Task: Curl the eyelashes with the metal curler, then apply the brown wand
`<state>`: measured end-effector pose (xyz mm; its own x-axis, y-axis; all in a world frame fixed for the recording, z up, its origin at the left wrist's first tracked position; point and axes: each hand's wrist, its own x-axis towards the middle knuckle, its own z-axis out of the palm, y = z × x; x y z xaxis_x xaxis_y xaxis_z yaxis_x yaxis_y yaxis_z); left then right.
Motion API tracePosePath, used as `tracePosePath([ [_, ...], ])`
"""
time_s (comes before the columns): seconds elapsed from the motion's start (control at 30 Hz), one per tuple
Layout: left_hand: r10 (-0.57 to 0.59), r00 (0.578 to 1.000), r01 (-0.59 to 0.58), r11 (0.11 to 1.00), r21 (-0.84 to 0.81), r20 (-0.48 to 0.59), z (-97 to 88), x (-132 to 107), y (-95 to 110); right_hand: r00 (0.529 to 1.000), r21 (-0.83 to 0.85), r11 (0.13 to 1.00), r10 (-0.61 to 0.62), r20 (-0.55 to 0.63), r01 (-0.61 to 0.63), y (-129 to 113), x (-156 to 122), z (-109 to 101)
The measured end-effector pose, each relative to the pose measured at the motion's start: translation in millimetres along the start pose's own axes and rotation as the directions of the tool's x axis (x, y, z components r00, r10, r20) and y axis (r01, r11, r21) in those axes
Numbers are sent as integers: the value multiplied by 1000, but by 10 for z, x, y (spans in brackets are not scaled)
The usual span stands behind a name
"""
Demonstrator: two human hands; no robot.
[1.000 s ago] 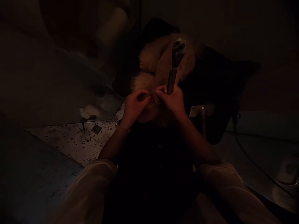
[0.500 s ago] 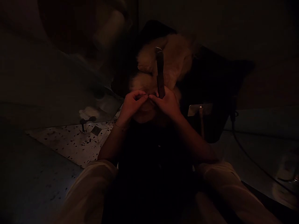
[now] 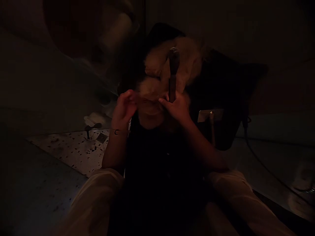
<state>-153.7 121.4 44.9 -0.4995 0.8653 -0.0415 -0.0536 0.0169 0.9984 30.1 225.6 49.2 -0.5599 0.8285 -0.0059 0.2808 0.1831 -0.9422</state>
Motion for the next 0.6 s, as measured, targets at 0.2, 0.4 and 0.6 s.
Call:
tracePosePath([
  [0.2,133,871,-194,978,-82,-473,-140,34,20,999,34,999,29,-13,-29,52,5,1],
  [0.4,344,937,-335,846,416,56,268,-183,32,998,71,997,45,-48,-42,25,-10,29],
  [0.6,319,940,-332,784,524,118,431,-142,-58,993,94,991,97,-71,-90,-34,-1,41],
])
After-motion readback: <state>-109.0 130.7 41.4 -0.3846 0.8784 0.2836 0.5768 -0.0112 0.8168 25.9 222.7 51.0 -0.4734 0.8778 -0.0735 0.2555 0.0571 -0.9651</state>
